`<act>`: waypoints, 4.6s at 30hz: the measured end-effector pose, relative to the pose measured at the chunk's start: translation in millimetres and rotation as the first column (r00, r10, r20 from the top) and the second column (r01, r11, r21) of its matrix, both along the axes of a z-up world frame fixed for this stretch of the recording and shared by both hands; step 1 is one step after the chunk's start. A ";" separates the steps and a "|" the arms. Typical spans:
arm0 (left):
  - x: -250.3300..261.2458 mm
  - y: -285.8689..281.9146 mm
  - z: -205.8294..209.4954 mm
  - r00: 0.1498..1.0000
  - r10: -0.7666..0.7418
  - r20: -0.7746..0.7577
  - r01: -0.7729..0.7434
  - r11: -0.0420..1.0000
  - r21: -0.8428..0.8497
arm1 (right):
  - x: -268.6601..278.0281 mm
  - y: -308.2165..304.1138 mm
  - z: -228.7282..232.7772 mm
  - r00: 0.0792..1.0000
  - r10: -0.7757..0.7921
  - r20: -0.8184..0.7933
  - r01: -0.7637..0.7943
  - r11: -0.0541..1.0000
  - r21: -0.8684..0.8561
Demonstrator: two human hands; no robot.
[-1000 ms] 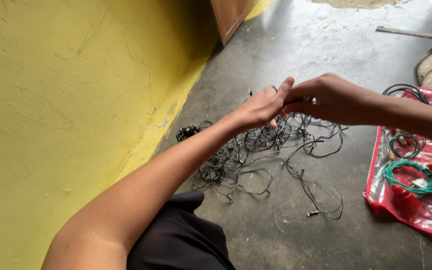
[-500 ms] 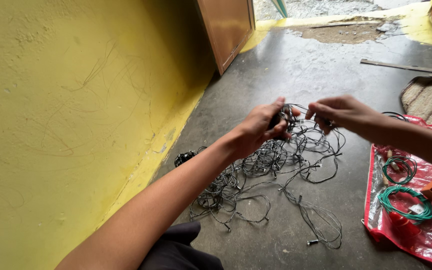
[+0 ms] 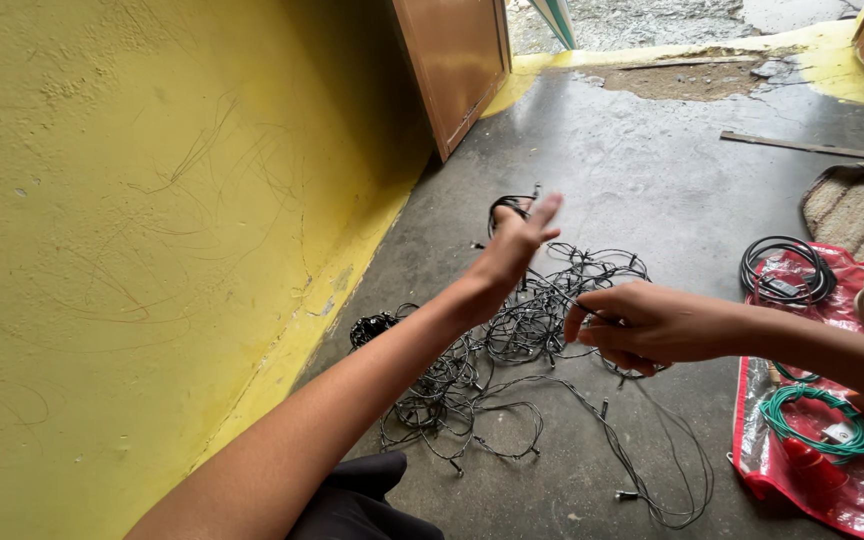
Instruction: The person untangles a string of black wire lights on the floor, then coils the untangled portion into a neat bundle. The person handles the lights by hand, separating tangled sections and winding them into a compact coil.
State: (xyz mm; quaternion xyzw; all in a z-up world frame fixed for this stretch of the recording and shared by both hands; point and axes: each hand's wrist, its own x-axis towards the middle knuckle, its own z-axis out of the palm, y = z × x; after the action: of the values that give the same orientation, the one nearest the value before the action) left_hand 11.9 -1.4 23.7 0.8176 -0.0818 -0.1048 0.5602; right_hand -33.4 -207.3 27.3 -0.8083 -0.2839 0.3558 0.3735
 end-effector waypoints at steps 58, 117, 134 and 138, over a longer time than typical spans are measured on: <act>-31.5 0.6 0.2 0.803 -0.589 0.087 0.258 0.477 0.840 | 59.1 -34.4 -4.9 0.973 -0.230 -0.012 0.228 0.954 0.193; -13.3 -9.2 10.6 0.740 -0.390 -0.548 0.445 0.895 -0.035 | 60.0 -26.9 31.9 0.947 -0.312 0.080 0.291 0.935 0.202; -1.4 -11.7 -3.0 0.960 -0.115 -0.256 0.112 0.993 -0.027 | 45.8 -18.7 -36.8 0.618 -0.781 0.091 0.705 0.602 0.375; 4.4 -10.3 -1.4 0.968 0.062 -0.244 -0.108 0.978 -0.180 | 2.2 -0.2 -38.8 0.678 -0.699 -0.229 0.735 0.637 0.232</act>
State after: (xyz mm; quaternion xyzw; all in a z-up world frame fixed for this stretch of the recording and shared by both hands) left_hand 16.3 -11.7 22.3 0.7442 0.0115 -0.1691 0.6461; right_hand -31.2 -207.5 -11.5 -0.7639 0.0316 0.1767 0.6199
